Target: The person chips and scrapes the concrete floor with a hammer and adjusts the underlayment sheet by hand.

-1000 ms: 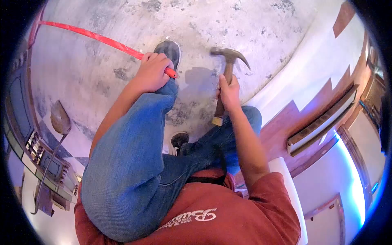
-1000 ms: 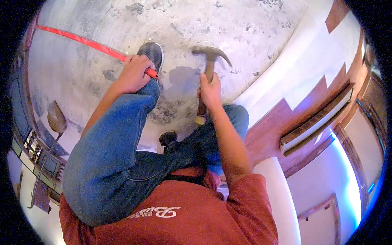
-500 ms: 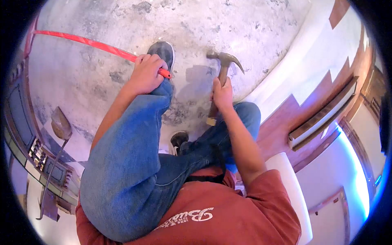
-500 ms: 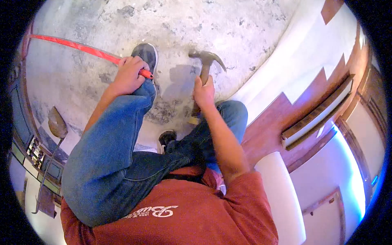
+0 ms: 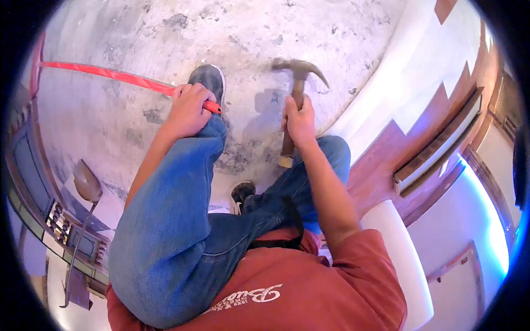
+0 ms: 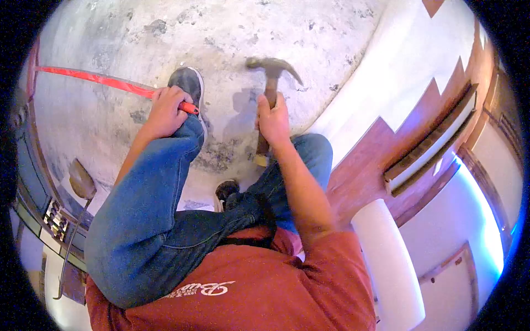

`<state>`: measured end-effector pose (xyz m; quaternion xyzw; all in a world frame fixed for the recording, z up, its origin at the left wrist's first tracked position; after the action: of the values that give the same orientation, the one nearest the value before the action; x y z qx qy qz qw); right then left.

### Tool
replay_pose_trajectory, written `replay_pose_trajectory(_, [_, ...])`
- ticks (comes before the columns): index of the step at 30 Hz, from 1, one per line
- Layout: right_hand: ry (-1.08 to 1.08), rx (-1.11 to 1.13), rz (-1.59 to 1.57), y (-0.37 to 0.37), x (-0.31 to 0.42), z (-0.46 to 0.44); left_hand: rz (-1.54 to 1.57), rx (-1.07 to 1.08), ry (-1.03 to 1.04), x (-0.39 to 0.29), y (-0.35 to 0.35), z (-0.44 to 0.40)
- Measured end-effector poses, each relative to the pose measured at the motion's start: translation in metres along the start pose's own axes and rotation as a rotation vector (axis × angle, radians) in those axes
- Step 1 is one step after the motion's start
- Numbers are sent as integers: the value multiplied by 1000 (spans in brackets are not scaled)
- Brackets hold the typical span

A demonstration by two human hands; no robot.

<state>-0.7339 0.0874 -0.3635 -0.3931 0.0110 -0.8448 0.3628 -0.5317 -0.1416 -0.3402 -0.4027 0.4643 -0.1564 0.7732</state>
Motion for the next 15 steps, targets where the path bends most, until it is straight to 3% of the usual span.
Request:
replay_pose_trajectory(1, [3,2,4,4,-1,2,3,2,-4,0,1,1])
replay_pose_trajectory(4, [-111,-427,-145,-12,-6,-6,-4,-19,-5,1,1,5])
replay_pose_trajectory(5, [-104,-424,-142,-19,-30,-16,-5,-16,-2,0,1,5])
replay_pose_trajectory(7, [-246,-319,315,-28,-56,-46,-16,-27,18,1,-2,-3])
replay_pose_trajectory(8, [-245,-323,314,-33,-41,-40,-21,-4,6,1,1,-2])
replay_pose_trajectory(10, [-6,-269,-104,-38,-11,-26,-26,16,-5,2,2,-2])
replay_pose_trajectory(13, [-86,-446,-232,-30,-11,-17,-27,39,-35,3,2,-1])
replay_pose_trajectory(15, [-64,-349,-111,-28,-7,-20,-19,-12,9,1,1,1])
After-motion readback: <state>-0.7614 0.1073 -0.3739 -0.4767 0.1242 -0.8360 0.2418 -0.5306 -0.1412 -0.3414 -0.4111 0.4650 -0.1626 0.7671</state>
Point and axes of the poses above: each hand's wrist, its own z-axis away from the middle knuckle, its own y-axis out of the palm, x = y × z, the point moved 7 cm from there along -z, towards the middle knuckle, and after that the axes turned 11 degrees about -x, right-handed, at the moved point
